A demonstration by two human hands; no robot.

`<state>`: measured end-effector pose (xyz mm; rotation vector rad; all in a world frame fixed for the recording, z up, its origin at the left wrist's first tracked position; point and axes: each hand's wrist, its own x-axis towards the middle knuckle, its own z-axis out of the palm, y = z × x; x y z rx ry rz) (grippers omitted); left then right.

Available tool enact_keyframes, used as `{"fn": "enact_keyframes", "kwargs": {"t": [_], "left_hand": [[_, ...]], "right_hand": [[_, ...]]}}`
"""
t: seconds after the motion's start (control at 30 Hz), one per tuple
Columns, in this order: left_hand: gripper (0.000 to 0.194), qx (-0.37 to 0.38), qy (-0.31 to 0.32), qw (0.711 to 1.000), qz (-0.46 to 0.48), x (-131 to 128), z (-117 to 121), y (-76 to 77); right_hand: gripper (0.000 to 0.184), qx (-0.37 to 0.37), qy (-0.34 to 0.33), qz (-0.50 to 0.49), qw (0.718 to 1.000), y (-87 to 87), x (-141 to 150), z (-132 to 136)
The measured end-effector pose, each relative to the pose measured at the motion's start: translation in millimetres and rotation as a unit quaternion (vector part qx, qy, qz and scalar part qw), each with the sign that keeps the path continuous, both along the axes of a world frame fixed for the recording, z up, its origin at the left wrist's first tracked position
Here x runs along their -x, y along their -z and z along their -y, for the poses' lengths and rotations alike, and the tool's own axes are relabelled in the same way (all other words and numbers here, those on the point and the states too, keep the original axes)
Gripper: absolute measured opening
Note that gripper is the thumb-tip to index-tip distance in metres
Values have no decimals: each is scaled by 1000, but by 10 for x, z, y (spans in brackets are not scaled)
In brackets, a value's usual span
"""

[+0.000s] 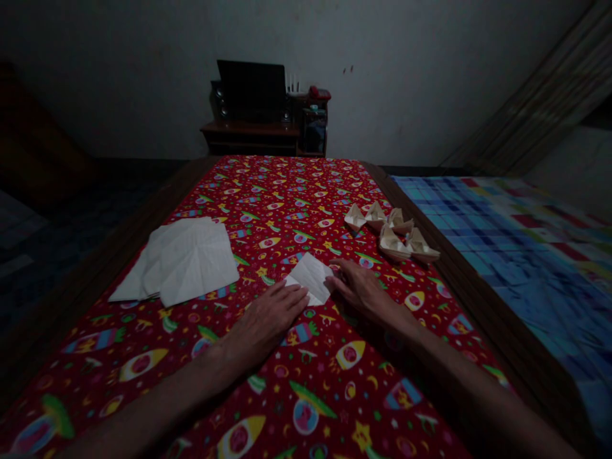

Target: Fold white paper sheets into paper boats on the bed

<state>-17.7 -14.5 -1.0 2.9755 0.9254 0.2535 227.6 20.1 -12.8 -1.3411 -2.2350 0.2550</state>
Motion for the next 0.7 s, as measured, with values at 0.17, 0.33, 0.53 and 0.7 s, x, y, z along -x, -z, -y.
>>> {"fn": "enact_keyframes", "kwargs": {"t": [0.17, 0.33, 0.53, 0.7], "left_hand": [[37, -42, 10, 999, -5, 24, -137, 19], [38, -27, -6, 999, 31, 64, -241, 50], [56, 42, -9, 995, 89, 86, -76, 144], [46, 42, -55, 993, 98, 77, 115, 167]], "right_hand": [[25, 93, 12, -85, 992, 38, 56, 159], [23, 125, -36, -101, 986, 37, 84, 605], [26, 94, -129, 21, 987, -78, 16, 789], [30, -107, -108, 145, 978, -90, -18, 561]]}}
